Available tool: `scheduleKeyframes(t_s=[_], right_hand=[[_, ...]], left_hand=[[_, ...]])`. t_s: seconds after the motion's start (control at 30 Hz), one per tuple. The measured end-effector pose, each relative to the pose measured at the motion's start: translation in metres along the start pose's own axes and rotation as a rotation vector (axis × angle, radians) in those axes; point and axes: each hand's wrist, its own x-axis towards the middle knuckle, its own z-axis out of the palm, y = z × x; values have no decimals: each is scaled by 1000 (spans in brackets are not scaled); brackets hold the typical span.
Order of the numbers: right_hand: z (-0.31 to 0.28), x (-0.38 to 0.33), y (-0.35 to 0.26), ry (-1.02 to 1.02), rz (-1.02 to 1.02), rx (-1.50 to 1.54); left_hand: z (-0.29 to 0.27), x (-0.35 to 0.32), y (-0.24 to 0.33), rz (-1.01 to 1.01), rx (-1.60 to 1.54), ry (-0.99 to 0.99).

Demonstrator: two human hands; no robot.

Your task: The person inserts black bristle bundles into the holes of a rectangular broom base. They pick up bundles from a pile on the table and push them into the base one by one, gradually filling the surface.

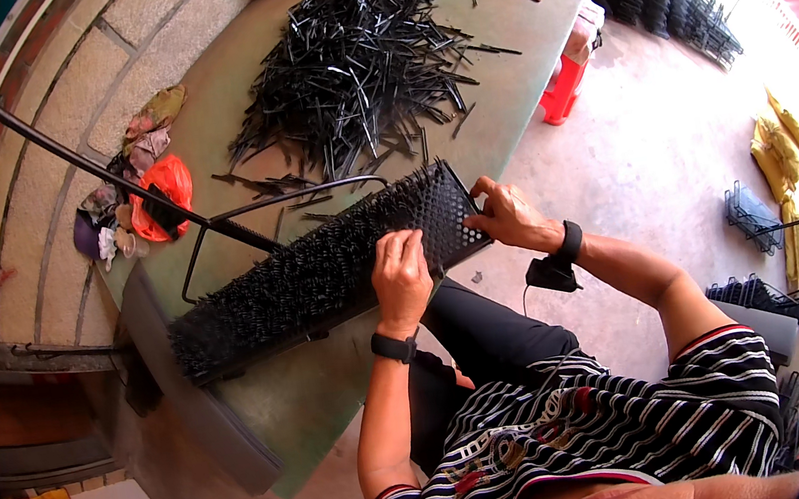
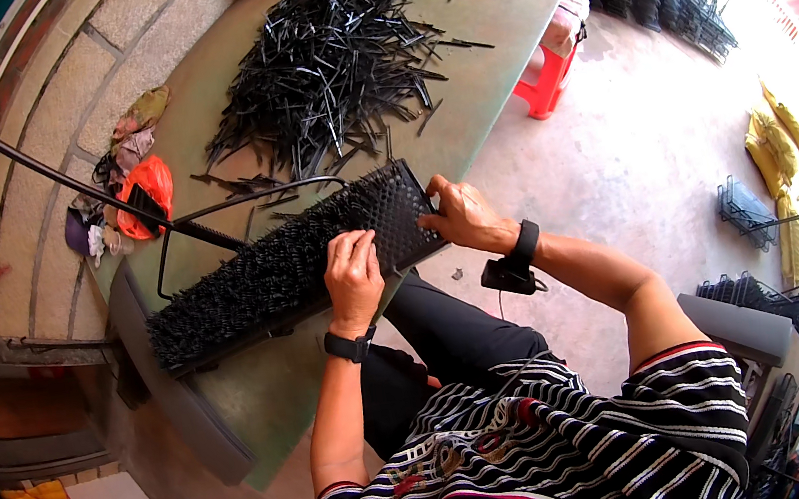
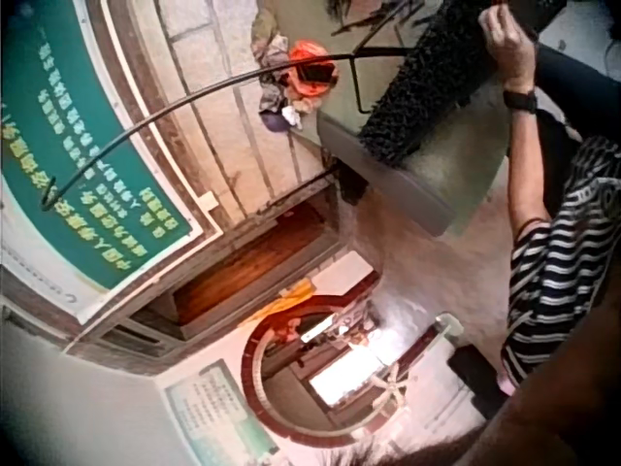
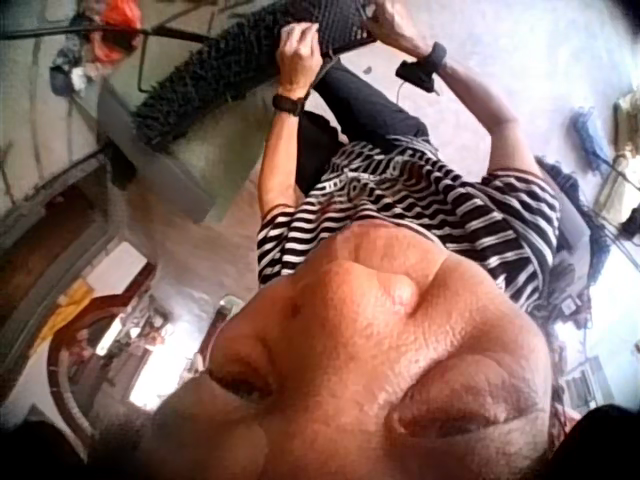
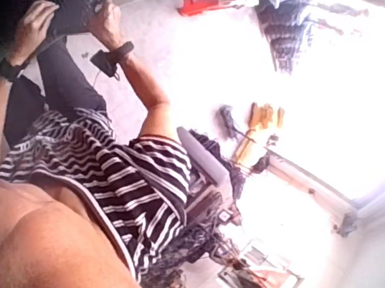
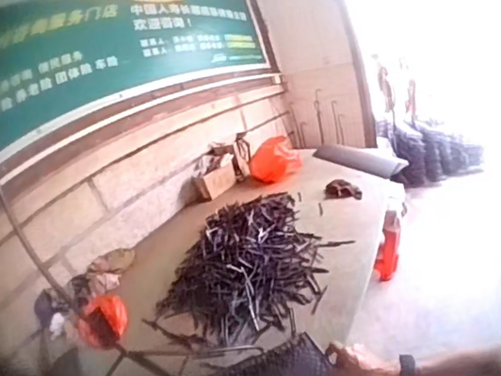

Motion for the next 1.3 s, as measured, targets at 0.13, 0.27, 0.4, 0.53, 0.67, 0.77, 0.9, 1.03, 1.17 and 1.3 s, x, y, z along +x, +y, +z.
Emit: scheduleKeyframes(t_s=[0.13,0.27,0.4,0.53,0.67,0.77,0.9,1.03,1.17,1.3], right_hand=[[-26,43,33,-104,-83,-154],[-56,134,60,289,-130,-281],[-49,231,74,245,-130,-446],[-36,298,65,27,221,-413],[-16,342,75,-90,307,-490],[4,348,67,-235,323,-618],[11,354,79,-393,282,-634],[-1,363,117,-539,156,-692],[-8,336,127,-515,2,-687],[-8,303,130,-468,-255,-827]], left_hand=[[0,-6,1,-4,24,-20],[1,-3,4,-37,-25,-20],[0,-4,0,-42,-18,-41],[1,-6,-2,-61,-13,-69],[2,-2,-2,-69,-30,-96],[0,-7,-4,-77,-4,-131],[-2,-8,-5,-87,9,-160],[0,-4,-4,-80,12,-153],[-1,-5,-4,-81,23,-145],[-1,-4,-4,-77,22,-140]])
